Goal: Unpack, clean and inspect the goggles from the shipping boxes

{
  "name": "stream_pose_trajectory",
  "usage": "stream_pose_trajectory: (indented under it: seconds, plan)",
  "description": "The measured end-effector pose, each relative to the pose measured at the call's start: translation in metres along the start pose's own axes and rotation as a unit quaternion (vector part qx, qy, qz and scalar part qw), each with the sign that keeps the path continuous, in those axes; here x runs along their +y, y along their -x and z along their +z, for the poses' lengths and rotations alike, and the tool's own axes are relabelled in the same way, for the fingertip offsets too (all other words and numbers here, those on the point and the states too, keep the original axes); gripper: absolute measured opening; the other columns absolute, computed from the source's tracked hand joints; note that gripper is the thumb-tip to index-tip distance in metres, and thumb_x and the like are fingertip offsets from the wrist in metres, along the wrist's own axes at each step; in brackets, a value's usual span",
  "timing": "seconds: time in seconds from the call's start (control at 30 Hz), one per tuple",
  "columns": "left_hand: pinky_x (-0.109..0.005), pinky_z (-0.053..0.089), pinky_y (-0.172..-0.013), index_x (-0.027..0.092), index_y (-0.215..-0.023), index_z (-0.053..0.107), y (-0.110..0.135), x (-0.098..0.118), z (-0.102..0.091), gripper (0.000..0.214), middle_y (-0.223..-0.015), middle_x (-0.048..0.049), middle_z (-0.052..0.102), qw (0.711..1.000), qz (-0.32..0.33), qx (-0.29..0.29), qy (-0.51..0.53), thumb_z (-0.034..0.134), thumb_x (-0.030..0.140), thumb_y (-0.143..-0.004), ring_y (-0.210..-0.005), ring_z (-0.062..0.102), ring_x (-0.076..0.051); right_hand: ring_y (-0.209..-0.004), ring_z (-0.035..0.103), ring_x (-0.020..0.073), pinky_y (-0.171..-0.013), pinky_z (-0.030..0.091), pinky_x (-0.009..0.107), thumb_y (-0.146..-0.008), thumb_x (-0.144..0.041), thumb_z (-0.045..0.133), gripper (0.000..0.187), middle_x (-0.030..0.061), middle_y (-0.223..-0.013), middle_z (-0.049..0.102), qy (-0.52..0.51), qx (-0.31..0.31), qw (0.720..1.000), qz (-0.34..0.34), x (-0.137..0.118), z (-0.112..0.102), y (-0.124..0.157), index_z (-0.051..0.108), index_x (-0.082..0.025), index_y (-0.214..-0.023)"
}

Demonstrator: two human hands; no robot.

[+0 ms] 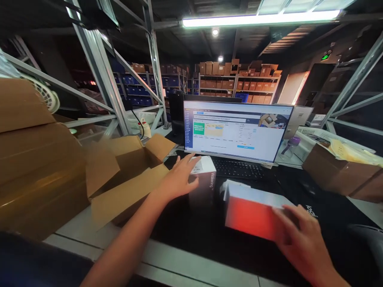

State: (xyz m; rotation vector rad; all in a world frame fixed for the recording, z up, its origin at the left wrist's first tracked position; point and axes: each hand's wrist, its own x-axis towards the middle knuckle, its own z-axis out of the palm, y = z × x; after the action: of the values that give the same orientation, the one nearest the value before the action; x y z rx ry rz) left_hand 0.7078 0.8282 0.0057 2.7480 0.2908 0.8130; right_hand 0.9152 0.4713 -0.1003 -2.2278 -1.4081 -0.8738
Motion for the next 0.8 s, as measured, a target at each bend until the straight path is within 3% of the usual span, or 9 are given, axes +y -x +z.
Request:
stream_pose_trajectory:
  seconds: [0.13, 0.23, 0.3, 0.4, 0.5, 0.63, 0.7, 0.8]
  plan:
    - [-0.067, 0.009, -0.121, 0.015, -0.133, 0.054, 0.011, 0.019, 0.006, 0.048, -0.154, -0.0204, 0.040, 0.994, 0.067, 0.033, -0.083, 0.056, 0.023, -0.086, -0.146, 0.034, -0.036, -0.104, 0.061, 0.0217, -0.103, 0.041, 0.040, -0.088, -0.012, 0.060, 0.062, -0.0011, -0.109, 0.069, 0.128, 0.053, 0.985, -0.100, -0.029, 0.017, 0.057, 0.056, -0.058, -0.128]
    - [-0.062, 0.015, -0.123, 0.016, -0.140, 0.047, 0.029, 0.046, 0.022, 0.056, -0.151, -0.0189, 0.046, 0.977, 0.200, 0.053, -0.056, 0.061, 0.034, -0.088, -0.145, 0.037, -0.033, -0.095, 0.061, 0.0179, -0.097, 0.040, 0.036, -0.091, -0.018, 0.062, 0.052, -0.0023, -0.100, 0.072, 0.126, 0.097, 0.977, -0.140, -0.042, 0.015, 0.065, 0.060, -0.054, -0.128]
    - [-0.057, 0.025, -0.122, 0.013, -0.144, 0.040, 0.042, 0.062, 0.041, 0.072, -0.148, -0.0201, 0.049, 0.966, 0.258, 0.008, -0.018, 0.066, 0.046, -0.086, -0.143, 0.040, -0.033, -0.094, 0.060, 0.0158, -0.097, 0.038, 0.034, -0.094, -0.020, 0.060, 0.041, -0.0026, -0.099, 0.073, 0.088, 0.097, 0.978, -0.165, -0.042, 0.007, 0.060, 0.066, -0.049, -0.123]
    - [-0.057, 0.036, -0.117, 0.011, -0.149, 0.031, 0.056, 0.076, 0.075, 0.102, -0.151, -0.0241, 0.044, 0.972, 0.217, -0.092, 0.008, 0.077, 0.059, -0.073, -0.142, 0.041, -0.037, -0.096, 0.058, 0.0125, -0.097, 0.037, 0.030, -0.096, -0.020, 0.058, 0.033, -0.0038, -0.100, 0.073, 0.047, 0.071, 0.971, -0.224, -0.032, -0.005, 0.055, 0.071, -0.043, -0.116]
    - [-0.059, 0.042, -0.113, 0.014, -0.151, 0.029, 0.059, 0.078, 0.095, 0.111, -0.153, -0.0236, 0.041, 0.976, 0.143, -0.161, 0.029, 0.085, 0.055, -0.065, -0.140, 0.043, -0.039, -0.095, 0.058, 0.0111, -0.097, 0.039, 0.027, -0.093, -0.019, 0.062, 0.028, -0.0042, -0.097, 0.074, 0.012, 0.065, 0.964, -0.259, -0.022, -0.013, 0.052, 0.073, -0.037, -0.111]
    - [-0.063, 0.045, -0.108, 0.014, -0.152, 0.032, 0.047, 0.080, 0.097, 0.114, -0.149, -0.0251, 0.042, 0.980, 0.094, -0.172, 0.042, 0.085, 0.059, -0.061, -0.139, 0.039, -0.046, -0.094, 0.059, 0.0125, -0.092, 0.044, 0.026, -0.097, -0.013, 0.048, 0.029, -0.0014, -0.095, 0.076, -0.060, 0.031, 0.950, -0.304, -0.022, -0.017, 0.043, 0.074, -0.025, -0.096]
    - [-0.067, 0.038, -0.112, 0.013, -0.152, 0.034, 0.036, 0.083, 0.095, 0.111, -0.151, -0.0253, 0.039, 0.979, 0.114, -0.168, 0.035, 0.083, 0.058, -0.063, -0.142, 0.034, -0.046, -0.094, 0.059, 0.0137, -0.089, 0.045, 0.026, -0.099, -0.010, 0.039, 0.038, 0.0002, -0.094, 0.077, -0.087, 0.025, 0.944, -0.318, -0.027, -0.018, 0.039, 0.073, -0.022, -0.090]
    - [-0.067, 0.032, -0.116, 0.010, -0.147, 0.039, 0.030, 0.088, 0.094, 0.107, -0.140, -0.0225, 0.051, 0.974, 0.160, -0.154, 0.047, 0.085, 0.056, -0.062, -0.132, 0.048, -0.039, -0.090, 0.059, 0.0147, -0.086, 0.047, 0.025, -0.098, -0.010, 0.039, 0.038, 0.0007, -0.090, 0.077, -0.116, 0.027, 0.938, -0.325, -0.032, -0.022, 0.039, 0.073, -0.022, -0.087]
